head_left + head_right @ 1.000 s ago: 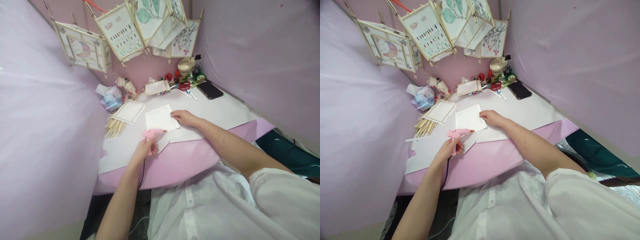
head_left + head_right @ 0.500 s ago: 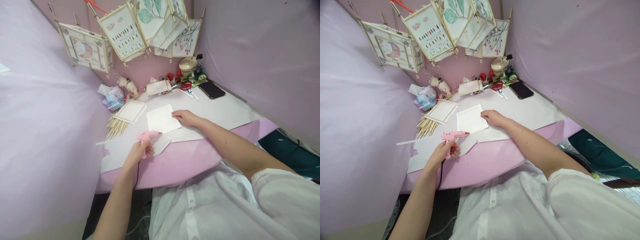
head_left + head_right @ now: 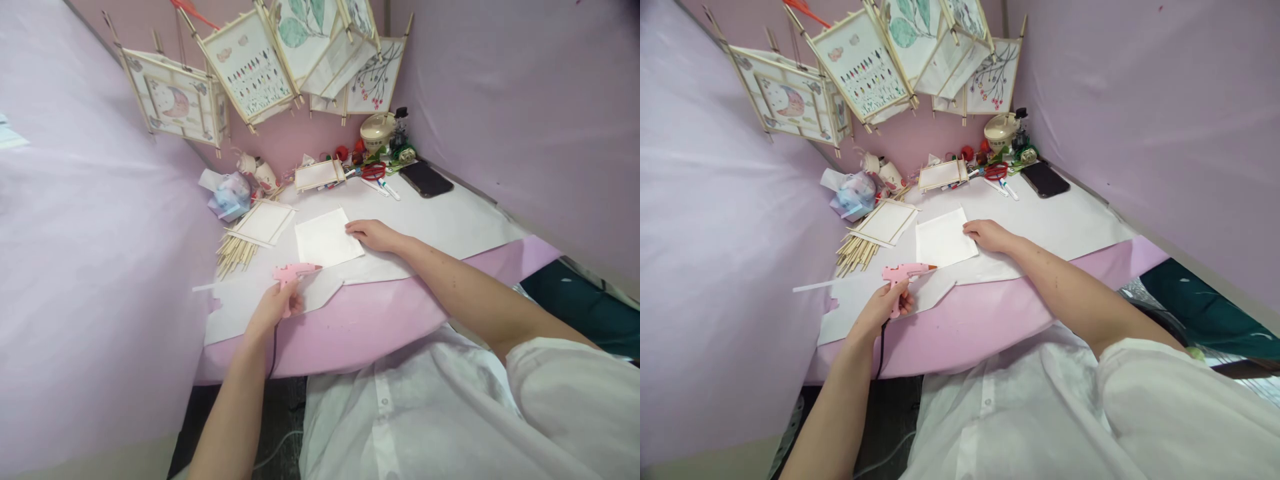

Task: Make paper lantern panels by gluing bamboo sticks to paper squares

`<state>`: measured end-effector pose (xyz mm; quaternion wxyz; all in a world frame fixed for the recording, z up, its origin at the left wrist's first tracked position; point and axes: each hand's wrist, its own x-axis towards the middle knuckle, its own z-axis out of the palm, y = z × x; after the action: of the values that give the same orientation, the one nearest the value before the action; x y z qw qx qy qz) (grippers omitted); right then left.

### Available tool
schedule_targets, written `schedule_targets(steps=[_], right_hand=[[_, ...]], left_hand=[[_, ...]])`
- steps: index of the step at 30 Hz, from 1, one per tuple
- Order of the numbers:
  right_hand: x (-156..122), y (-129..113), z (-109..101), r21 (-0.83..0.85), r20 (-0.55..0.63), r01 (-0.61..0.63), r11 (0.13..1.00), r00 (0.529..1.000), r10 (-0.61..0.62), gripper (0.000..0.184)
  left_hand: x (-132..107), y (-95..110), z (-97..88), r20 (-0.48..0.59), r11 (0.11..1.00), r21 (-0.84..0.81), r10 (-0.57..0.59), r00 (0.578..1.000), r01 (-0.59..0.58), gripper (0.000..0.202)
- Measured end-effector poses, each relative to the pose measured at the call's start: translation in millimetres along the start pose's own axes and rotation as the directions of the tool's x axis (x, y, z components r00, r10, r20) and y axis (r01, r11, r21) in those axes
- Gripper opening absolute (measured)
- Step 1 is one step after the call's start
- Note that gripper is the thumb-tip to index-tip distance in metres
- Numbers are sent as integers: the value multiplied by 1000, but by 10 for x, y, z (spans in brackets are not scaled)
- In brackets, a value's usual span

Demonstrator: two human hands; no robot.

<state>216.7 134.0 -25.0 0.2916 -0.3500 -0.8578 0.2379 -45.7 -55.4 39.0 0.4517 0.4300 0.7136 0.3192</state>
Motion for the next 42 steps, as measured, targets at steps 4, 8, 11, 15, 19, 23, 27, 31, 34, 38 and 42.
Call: schedule_targets(steps=[4, 8, 11, 15, 19, 23, 27, 31, 34, 38, 42], right_hand=[[0, -8, -1, -14, 3, -1, 1000, 1000, 1, 33], [-1, -19, -3, -21, 5, 4, 1000, 1000, -4, 33], [-4, -23, -6, -23, 5, 5, 1000, 1000, -5, 33], [-10, -15, -4, -28, 4, 6, 1000, 1000, -6, 33], [-11, 2, 4, -30, 2, 7, 1000, 1000, -7, 33], [-8, 15, 9, -27, -1, 7, 1000, 1000, -7, 33], [-9, 21, 10, -27, -1, 8, 1000, 1000, -8, 33], [-10, 21, 8, -29, 1, 11, 1000, 1000, -11, 33], [-11, 18, 6, -32, 2, 10, 999, 1000, -10, 34], [-13, 16, 2, -32, 4, 7, 999, 1000, -7, 34], [-12, 12, 1, -28, 3, 6, 1000, 1000, -6, 34]], left_hand=[[-16, -26, -97, -14, 1000, 14, 9, 1000, -9, 43], [-70, -16, -180, -30, 1000, 15, -6, 1000, 7, 44], [-111, -1, -198, -46, 1000, 11, -24, 999, 25, 43], [-136, 14, -190, -38, 999, 5, -31, 999, 31, 43], [-128, 7, -197, -36, 999, 21, -28, 999, 29, 42], [-104, -28, -231, -44, 998, 52, -23, 999, 25, 44], [-103, -54, -275, -62, 996, 86, -16, 998, 21, 45], [-117, -71, -310, -61, 995, 101, -17, 998, 23, 44], [-116, -88, -330, -59, 994, 107, -18, 998, 25, 44], [-114, -85, -355, -63, 991, 129, -22, 998, 30, 46], [-136, -35, -374, -91, 989, 148, -8, 996, 22, 45]])
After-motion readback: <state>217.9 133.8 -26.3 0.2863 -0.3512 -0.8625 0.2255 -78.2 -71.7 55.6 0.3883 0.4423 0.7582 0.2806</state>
